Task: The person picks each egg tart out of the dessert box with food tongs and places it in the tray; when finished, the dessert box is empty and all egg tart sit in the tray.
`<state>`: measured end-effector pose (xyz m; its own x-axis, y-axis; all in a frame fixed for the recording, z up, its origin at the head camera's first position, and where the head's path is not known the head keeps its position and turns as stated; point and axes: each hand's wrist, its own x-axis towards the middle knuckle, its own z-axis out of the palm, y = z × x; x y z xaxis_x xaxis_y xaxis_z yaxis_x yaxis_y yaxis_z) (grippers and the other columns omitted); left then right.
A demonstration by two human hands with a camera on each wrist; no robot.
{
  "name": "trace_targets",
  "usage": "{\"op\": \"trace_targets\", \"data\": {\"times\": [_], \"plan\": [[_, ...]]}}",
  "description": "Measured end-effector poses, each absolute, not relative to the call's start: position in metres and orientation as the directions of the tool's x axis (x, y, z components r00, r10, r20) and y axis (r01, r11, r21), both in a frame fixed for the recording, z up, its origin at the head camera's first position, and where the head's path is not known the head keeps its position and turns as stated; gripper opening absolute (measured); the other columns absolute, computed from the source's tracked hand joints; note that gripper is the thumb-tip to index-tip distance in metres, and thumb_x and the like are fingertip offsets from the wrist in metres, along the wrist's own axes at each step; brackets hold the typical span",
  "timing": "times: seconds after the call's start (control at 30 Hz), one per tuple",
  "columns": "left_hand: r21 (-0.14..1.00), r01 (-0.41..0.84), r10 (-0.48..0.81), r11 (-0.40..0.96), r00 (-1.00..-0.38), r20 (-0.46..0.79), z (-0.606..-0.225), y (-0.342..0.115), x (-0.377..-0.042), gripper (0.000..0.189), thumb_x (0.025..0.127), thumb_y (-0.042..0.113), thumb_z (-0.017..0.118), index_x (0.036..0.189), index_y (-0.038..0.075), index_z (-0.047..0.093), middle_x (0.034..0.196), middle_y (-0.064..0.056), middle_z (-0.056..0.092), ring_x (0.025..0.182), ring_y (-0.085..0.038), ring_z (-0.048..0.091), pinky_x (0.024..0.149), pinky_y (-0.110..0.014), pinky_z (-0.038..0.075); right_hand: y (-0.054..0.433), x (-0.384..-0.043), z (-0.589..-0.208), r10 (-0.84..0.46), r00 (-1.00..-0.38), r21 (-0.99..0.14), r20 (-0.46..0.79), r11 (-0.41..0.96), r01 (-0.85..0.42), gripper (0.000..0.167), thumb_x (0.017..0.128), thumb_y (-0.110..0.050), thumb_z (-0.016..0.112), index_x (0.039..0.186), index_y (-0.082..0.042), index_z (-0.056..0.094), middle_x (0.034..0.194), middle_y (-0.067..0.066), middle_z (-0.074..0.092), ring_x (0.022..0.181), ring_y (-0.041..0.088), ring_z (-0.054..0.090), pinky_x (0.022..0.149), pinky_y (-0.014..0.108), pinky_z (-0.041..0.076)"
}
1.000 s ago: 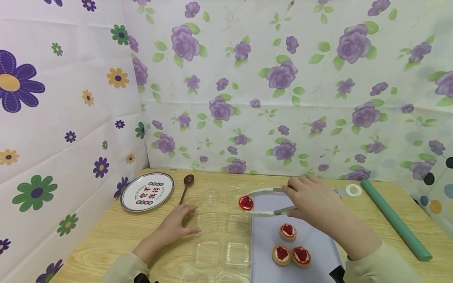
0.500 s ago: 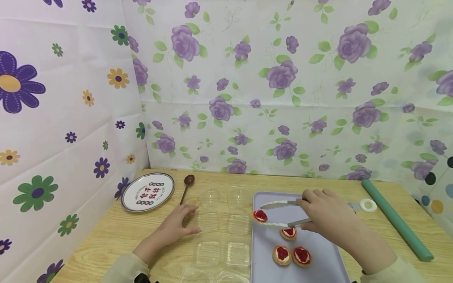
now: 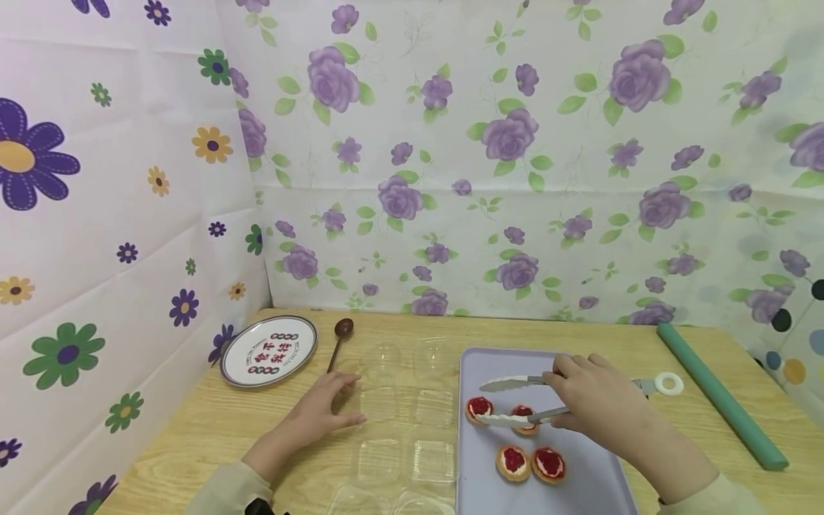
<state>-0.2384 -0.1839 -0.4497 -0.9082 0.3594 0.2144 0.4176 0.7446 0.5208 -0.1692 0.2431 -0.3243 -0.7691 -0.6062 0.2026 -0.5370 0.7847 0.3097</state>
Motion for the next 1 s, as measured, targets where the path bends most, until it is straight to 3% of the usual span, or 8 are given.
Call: {"op": "trace_targets", "data": {"times": [0.6,0.9,1.0], "plan": [[0.542,0.385,0.313,0.747,-0.923,0.225,-0.448,-0.197,-0.231,0.078,0.071,0.046,0.08,0.135,0.008,0.054,0.119,-0.002,0.06,0.107,-0.018,0.056,0.095,-0.043,0.05,0.241,-0.165,-0.329,-0.595,-0.742,0.247,0.308,0.804,-0.541,0.058,0.068,-0.046,0.08,0.113,-0.012,0.07,0.098,0.0,0.064,0.079,0.014,0.059,0.071,0.037,0.05],[0.539,0.379,0.304,0.752,-0.925,0.226,-0.446,-0.205,-0.225,0.078,0.071,0.044,0.081,0.135,0.008,0.054,0.12,-0.005,0.06,0.108,-0.021,0.057,0.096,-0.045,0.049,0.242,-0.162,-0.351,-0.572,-0.669,0.193,0.474,0.809,-0.555,0.059,0.062,-0.039,0.086,0.11,-0.008,0.071,0.097,0.003,0.065,0.076,0.013,0.061,0.067,0.037,0.052],[0.531,0.379,0.303,0.758,-0.925,0.229,-0.445,-0.206,-0.225,0.078,0.071,0.045,0.08,0.135,0.008,0.054,0.119,-0.005,0.061,0.108,-0.021,0.057,0.096,-0.044,0.05,0.243,-0.162,-0.36,-0.52,-0.681,0.147,0.516,0.837,-0.528,0.059,0.062,-0.038,0.086,0.11,-0.009,0.071,0.099,0.004,0.066,0.076,0.015,0.062,0.065,0.038,0.051]]}}
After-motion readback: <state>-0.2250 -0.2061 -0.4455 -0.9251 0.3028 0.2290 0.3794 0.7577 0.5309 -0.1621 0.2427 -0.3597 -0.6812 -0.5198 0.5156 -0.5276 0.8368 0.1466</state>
